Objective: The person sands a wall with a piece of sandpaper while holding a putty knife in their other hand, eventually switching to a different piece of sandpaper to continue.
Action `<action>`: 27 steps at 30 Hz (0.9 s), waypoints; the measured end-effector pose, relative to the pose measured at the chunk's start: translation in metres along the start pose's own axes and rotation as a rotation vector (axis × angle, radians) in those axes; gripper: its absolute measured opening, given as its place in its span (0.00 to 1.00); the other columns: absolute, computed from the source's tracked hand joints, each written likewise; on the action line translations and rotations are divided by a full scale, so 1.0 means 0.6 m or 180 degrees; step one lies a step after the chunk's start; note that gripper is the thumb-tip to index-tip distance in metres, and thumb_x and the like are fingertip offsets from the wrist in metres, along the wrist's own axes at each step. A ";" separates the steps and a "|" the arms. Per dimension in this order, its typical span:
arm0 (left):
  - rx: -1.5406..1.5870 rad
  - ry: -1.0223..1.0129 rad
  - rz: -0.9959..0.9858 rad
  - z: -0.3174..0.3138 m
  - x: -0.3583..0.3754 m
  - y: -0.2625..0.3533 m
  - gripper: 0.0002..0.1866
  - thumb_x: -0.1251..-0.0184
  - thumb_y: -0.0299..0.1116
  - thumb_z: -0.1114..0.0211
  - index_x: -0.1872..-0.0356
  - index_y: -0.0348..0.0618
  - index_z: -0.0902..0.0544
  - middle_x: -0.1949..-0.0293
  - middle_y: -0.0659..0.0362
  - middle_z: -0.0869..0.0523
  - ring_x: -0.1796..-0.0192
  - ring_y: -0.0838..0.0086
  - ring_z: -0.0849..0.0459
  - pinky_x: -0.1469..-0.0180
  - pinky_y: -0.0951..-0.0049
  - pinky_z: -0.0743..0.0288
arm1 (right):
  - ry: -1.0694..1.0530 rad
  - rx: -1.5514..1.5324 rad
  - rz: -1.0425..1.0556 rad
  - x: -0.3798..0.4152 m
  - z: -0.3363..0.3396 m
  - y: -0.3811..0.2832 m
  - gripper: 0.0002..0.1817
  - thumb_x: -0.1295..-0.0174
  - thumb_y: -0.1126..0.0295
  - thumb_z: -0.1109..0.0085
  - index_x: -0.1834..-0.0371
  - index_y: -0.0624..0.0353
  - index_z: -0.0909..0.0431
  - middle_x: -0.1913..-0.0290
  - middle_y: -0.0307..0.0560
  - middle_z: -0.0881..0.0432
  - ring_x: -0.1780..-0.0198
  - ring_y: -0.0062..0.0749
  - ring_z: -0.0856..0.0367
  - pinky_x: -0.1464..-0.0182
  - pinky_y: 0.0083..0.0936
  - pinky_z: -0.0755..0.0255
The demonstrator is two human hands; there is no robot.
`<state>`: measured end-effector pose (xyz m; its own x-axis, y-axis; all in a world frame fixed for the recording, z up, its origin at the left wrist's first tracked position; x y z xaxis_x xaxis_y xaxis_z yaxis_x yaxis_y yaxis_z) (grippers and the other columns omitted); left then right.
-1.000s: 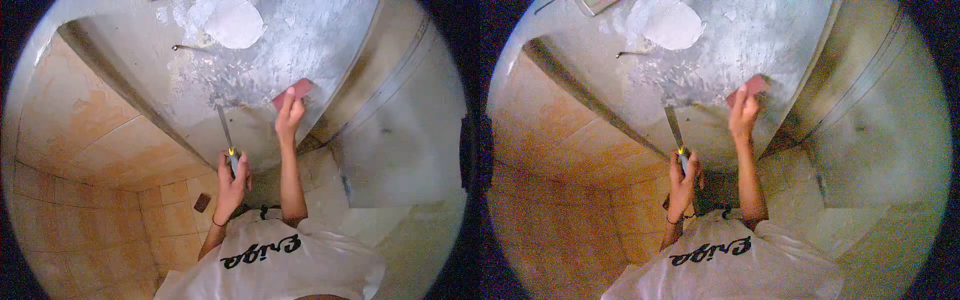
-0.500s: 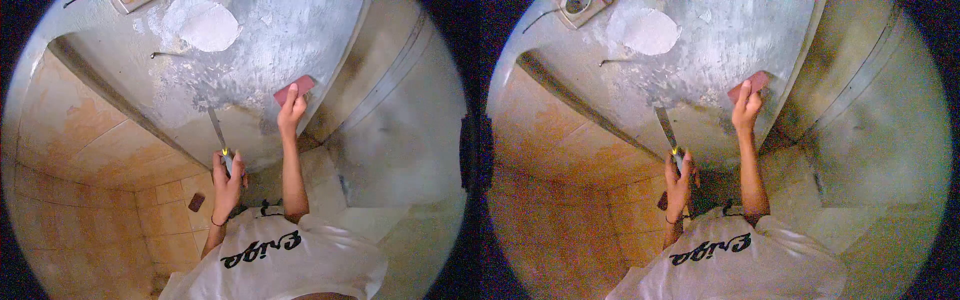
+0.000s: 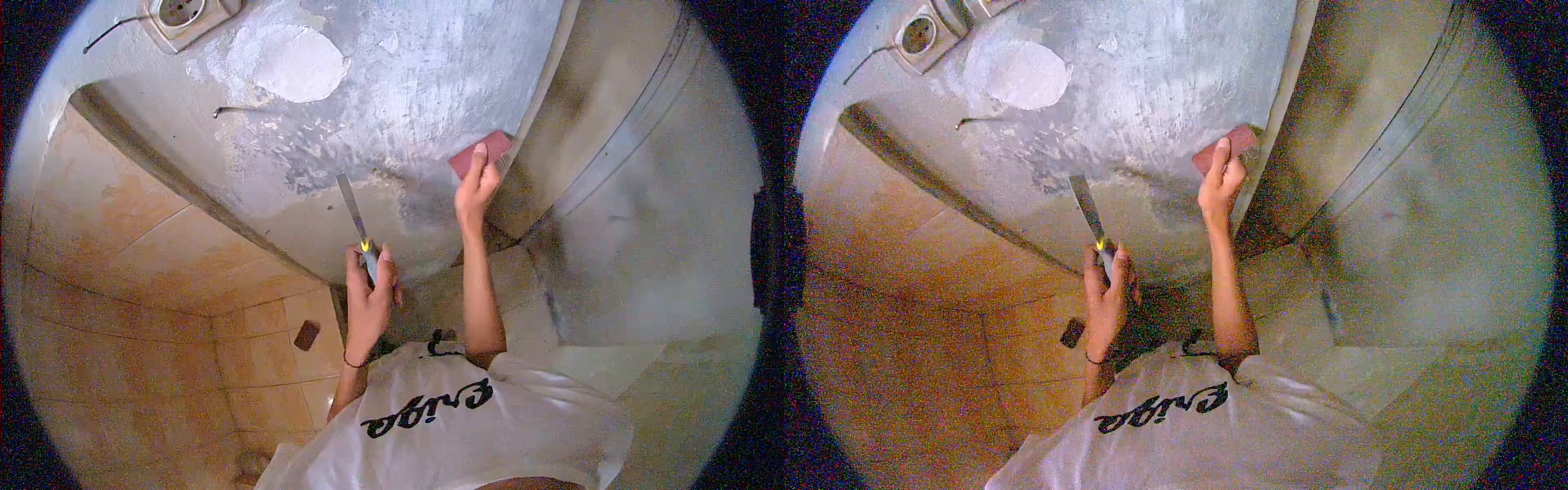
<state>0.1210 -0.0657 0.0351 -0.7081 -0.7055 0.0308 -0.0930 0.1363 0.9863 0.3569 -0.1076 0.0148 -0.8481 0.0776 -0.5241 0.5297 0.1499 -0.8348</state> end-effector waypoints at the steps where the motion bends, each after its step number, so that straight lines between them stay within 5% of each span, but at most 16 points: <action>1: -0.0008 0.0022 -0.0013 -0.007 0.001 0.004 0.09 0.23 0.36 0.46 0.57 0.43 0.35 0.76 0.65 0.29 0.78 0.84 0.30 0.79 0.80 0.34 | -0.0006 0.0087 0.0032 -0.001 -0.001 0.005 0.27 0.25 0.58 0.52 0.84 0.60 0.36 0.85 0.33 0.39 0.79 0.19 0.43 0.78 0.30 0.46; 3: 0.0000 0.0101 0.0063 -0.021 0.002 0.010 0.09 0.23 0.36 0.46 0.57 0.43 0.35 0.76 0.65 0.29 0.77 0.83 0.30 0.79 0.80 0.34 | -0.0009 0.0154 0.0071 0.003 -0.005 0.015 0.27 0.25 0.58 0.52 0.84 0.60 0.37 0.85 0.33 0.38 0.79 0.19 0.42 0.78 0.30 0.46; 7: 0.0023 0.0091 0.0136 -0.034 0.004 0.014 0.10 0.23 0.37 0.45 0.57 0.43 0.35 0.75 0.65 0.29 0.77 0.83 0.30 0.79 0.80 0.34 | -0.1433 0.0316 0.0653 0.066 -0.053 -0.065 0.24 0.25 0.60 0.53 0.80 0.64 0.30 0.85 0.42 0.31 0.81 0.31 0.34 0.77 0.35 0.40; 8: 0.0062 0.0112 0.0119 -0.035 0.004 0.011 0.10 0.23 0.37 0.45 0.57 0.43 0.35 0.75 0.65 0.29 0.78 0.83 0.30 0.79 0.79 0.34 | -0.1431 0.0327 0.0647 0.066 -0.063 -0.063 0.24 0.25 0.60 0.53 0.80 0.64 0.30 0.85 0.42 0.31 0.81 0.31 0.34 0.77 0.35 0.40; 10: 0.0097 0.0135 0.0094 -0.039 0.004 0.007 0.10 0.23 0.37 0.45 0.57 0.43 0.35 0.75 0.65 0.29 0.78 0.83 0.30 0.79 0.79 0.34 | -0.0807 0.0031 0.1835 0.060 -0.075 -0.063 0.24 0.25 0.61 0.54 0.81 0.63 0.30 0.85 0.44 0.30 0.82 0.34 0.34 0.77 0.35 0.39; 11: 0.0142 0.0175 0.0096 -0.041 0.005 0.005 0.10 0.23 0.37 0.45 0.57 0.43 0.35 0.75 0.65 0.29 0.78 0.83 0.30 0.79 0.79 0.34 | -0.0812 0.0016 0.1847 0.054 -0.063 -0.057 0.24 0.25 0.61 0.54 0.81 0.63 0.30 0.85 0.44 0.30 0.82 0.34 0.34 0.77 0.35 0.39; 13: 0.0187 0.0253 0.0093 -0.044 0.007 0.004 0.10 0.23 0.38 0.45 0.57 0.43 0.35 0.75 0.65 0.29 0.78 0.83 0.30 0.79 0.79 0.34 | -0.0937 0.0263 0.0510 0.029 -0.017 -0.026 0.24 0.25 0.60 0.54 0.80 0.62 0.30 0.85 0.41 0.31 0.81 0.30 0.35 0.77 0.33 0.40; 16: 0.0046 0.0174 0.0114 -0.045 0.010 0.006 0.10 0.23 0.38 0.45 0.57 0.44 0.35 0.75 0.65 0.29 0.78 0.83 0.30 0.80 0.79 0.34 | -0.0294 0.0140 0.0011 -0.011 0.018 0.000 0.26 0.25 0.58 0.53 0.83 0.61 0.31 0.86 0.36 0.33 0.81 0.22 0.38 0.78 0.29 0.42; 19: 0.0009 0.0116 0.0018 -0.046 0.009 -0.005 0.11 0.23 0.38 0.45 0.58 0.43 0.35 0.76 0.65 0.29 0.78 0.83 0.30 0.80 0.79 0.34 | -0.0221 -0.0178 0.0199 0.004 -0.017 -0.008 0.27 0.25 0.58 0.52 0.84 0.61 0.32 0.87 0.35 0.34 0.82 0.22 0.39 0.78 0.30 0.43; 23: 0.0022 0.0092 0.0093 -0.045 0.010 -0.001 0.10 0.23 0.37 0.46 0.58 0.44 0.35 0.76 0.65 0.29 0.78 0.83 0.31 0.80 0.80 0.34 | -0.1221 0.0085 0.0705 0.066 -0.064 -0.063 0.24 0.27 0.64 0.50 0.84 0.62 0.30 0.86 0.49 0.35 0.80 0.44 0.36 0.70 0.40 0.39; 26: 0.0005 0.0067 0.0018 -0.035 0.008 0.000 0.10 0.23 0.37 0.46 0.57 0.44 0.35 0.76 0.65 0.29 0.78 0.83 0.31 0.80 0.80 0.33 | -0.0767 -0.0083 0.1244 0.065 -0.067 -0.044 0.24 0.27 0.64 0.49 0.84 0.63 0.32 0.86 0.49 0.36 0.82 0.41 0.37 0.73 0.41 0.41; 27: 0.0072 0.0069 0.0004 -0.032 0.007 -0.002 0.10 0.23 0.36 0.46 0.57 0.44 0.35 0.76 0.65 0.29 0.78 0.83 0.31 0.80 0.80 0.33 | -0.0824 -0.0062 0.0712 0.054 -0.045 -0.030 0.25 0.27 0.63 0.49 0.84 0.63 0.32 0.87 0.49 0.37 0.82 0.38 0.38 0.75 0.40 0.42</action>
<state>0.1314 -0.0820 0.0368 -0.6929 -0.7202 0.0356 -0.1081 0.1526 0.9824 0.3197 -0.0809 0.0173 -0.6780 -0.1417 -0.7213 0.6997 0.1765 -0.6923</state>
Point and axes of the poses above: each hand's wrist, its own x-axis away from the middle knuckle, its own z-axis out of the back of the hand, y = z × x, the point moved 2 cm from there along -x, towards the middle knuckle
